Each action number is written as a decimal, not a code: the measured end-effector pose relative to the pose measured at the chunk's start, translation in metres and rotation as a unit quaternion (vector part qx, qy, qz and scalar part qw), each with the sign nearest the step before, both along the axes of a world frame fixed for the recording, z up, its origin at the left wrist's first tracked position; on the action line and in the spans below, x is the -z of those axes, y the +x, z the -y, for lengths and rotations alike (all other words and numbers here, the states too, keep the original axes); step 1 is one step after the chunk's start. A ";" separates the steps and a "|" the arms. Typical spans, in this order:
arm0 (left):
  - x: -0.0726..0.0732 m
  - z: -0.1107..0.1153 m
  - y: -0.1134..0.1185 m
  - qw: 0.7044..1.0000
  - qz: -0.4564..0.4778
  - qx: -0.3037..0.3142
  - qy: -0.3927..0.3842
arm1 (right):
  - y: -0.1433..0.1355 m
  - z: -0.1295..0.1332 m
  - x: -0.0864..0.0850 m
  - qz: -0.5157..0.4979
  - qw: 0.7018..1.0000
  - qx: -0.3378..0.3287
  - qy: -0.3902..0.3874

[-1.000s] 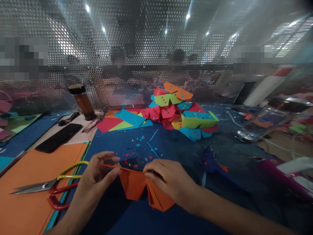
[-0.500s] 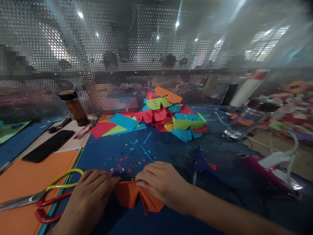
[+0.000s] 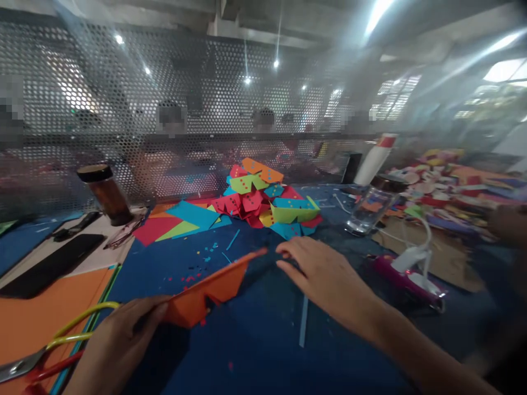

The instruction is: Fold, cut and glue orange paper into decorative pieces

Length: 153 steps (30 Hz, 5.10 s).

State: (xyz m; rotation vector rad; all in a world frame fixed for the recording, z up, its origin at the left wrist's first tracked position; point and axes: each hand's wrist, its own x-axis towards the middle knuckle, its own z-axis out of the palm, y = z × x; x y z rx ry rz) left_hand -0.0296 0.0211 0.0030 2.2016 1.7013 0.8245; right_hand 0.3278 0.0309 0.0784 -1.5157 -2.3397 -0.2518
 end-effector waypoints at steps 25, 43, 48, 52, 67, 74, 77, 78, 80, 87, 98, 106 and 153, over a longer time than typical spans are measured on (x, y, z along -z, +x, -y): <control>0.005 -0.002 -0.002 0.994 0.015 0.018 -0.108 | 0.063 0.042 0.035 -0.414 0.875 0.175 -0.177; -0.009 0.004 0.015 0.995 0.046 0.015 -0.090 | -0.037 -0.005 0.001 -0.540 0.699 -0.093 -0.460; -0.007 0.001 0.017 0.999 0.031 0.018 -0.038 | -0.043 -0.013 0.020 -0.496 0.734 -0.088 -0.457; -0.002 0.000 0.016 0.999 0.019 0.032 -0.027 | -0.046 -0.011 0.036 -0.449 0.769 -0.072 -0.450; -0.002 0.001 0.015 0.998 0.003 0.050 -0.043 | -0.056 0.009 0.042 -0.221 0.906 -0.038 -0.359; -0.002 0.000 0.014 0.997 -0.003 0.056 -0.051 | -0.059 0.016 0.045 -0.179 0.938 -0.097 -0.279; -0.002 -0.001 0.015 0.997 0.002 0.059 -0.052 | -0.057 0.016 0.053 -0.154 0.948 -0.104 -0.260; -0.002 -0.001 0.015 0.997 0.004 0.059 -0.053 | -0.056 0.015 0.055 -0.147 0.948 -0.112 -0.259; -0.001 -0.001 0.015 0.997 0.005 0.058 -0.053 | -0.057 0.014 0.058 -0.136 0.946 -0.124 -0.268; 0.000 0.000 0.013 0.997 0.008 0.059 -0.051 | -0.062 0.014 0.058 -0.134 0.954 -0.143 -0.226; -0.001 -0.001 0.015 0.998 0.015 0.059 -0.032 | -0.064 0.014 0.055 -0.139 0.957 -0.173 -0.188; -0.004 0.000 0.015 0.997 -0.002 0.059 -0.048 | -0.064 0.016 0.053 -0.124 0.960 -0.157 -0.198; -0.008 0.000 0.017 0.998 -0.004 0.054 -0.045 | -0.051 0.009 0.032 -0.178 0.947 -0.125 -0.237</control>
